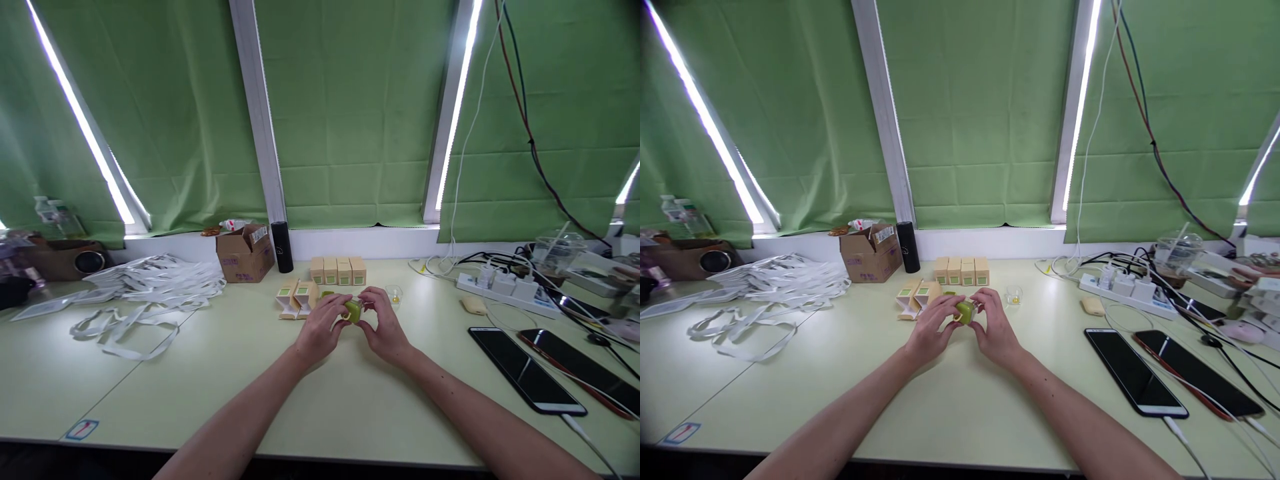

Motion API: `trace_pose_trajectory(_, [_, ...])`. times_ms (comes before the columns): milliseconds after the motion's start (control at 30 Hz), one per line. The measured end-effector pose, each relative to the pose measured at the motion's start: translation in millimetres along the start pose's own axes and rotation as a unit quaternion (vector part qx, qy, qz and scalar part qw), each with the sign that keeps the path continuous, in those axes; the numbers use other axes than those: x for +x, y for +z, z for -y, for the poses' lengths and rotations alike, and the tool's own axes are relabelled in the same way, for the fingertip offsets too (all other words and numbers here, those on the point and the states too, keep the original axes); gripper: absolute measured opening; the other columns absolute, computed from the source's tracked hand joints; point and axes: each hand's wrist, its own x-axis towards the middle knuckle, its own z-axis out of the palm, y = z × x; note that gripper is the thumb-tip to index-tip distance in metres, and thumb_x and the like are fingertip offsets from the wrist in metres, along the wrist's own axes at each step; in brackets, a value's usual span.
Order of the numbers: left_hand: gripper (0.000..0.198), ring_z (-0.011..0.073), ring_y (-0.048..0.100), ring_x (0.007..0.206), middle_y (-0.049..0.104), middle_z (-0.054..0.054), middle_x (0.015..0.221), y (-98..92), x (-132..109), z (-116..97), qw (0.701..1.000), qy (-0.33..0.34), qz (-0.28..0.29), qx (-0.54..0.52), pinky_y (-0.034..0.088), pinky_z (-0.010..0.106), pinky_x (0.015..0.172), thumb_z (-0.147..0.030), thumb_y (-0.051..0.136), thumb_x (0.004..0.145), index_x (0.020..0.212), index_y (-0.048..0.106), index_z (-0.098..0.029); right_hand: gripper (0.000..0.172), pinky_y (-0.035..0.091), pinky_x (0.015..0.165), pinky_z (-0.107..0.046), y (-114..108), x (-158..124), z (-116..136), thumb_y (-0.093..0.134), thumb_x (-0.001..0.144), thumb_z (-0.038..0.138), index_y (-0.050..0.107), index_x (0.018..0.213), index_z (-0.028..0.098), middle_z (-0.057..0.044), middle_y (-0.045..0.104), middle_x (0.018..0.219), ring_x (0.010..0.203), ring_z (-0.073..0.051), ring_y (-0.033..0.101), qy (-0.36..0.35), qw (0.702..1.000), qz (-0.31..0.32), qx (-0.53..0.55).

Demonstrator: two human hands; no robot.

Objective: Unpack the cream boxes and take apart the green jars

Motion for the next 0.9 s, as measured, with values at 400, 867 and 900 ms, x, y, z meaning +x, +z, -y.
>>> trace_pose_trajectory(400, [0.012, 0.0285, 0.069, 0.114, 0.077, 0.010, 0.125, -3.5, 1.8, -1.9, 0.999, -0.024, 0.004, 0.032, 0.060, 0.048, 0.096, -0.025, 0.075, 0.092, 0.104, 0.072, -0.026, 0.050, 0.058, 0.091, -0.049, -1.2, -0.7, 0.3, 0.055, 0.090, 0.007, 0.049, 0.135, 0.028, -0.014, 0.056, 0.129, 0.117, -0.030, 0.058, 0.004, 0.998, 0.048, -0.026])
trace_pose_trajectory(867, [0.019, 0.0239, 0.077, 0.099, 0.081, 0.008, 0.112, -1.1, -6.4, 4.8, 0.995, -0.091, 0.007, 0.035, 0.061, 0.040, 0.086, -0.022, 0.056, 0.100, 0.094, 0.074, -0.026, 0.043, 0.057, 0.089, -0.048, -0.3, -0.1, -0.4, 0.063, 0.090, 0.016, 0.054, 0.130, 0.027, -0.012, 0.060, 0.124, 0.108, -0.029, 0.061, 0.044, 0.996, 0.082, -0.014])
trace_pose_trajectory(900, [0.020, 0.0238, 0.078, 0.099, 0.081, 0.008, 0.112, -0.9, -6.9, 4.6, 0.994, -0.096, 0.008, 0.042, 0.061, 0.039, 0.085, -0.022, 0.056, 0.100, 0.094, 0.074, -0.025, 0.042, 0.057, 0.089, -0.049, 0.1, 0.0, -0.1, 0.063, 0.090, 0.016, 0.054, 0.130, 0.027, -0.012, 0.060, 0.124, 0.106, -0.029, 0.061, 0.048, 0.995, 0.084, -0.016])
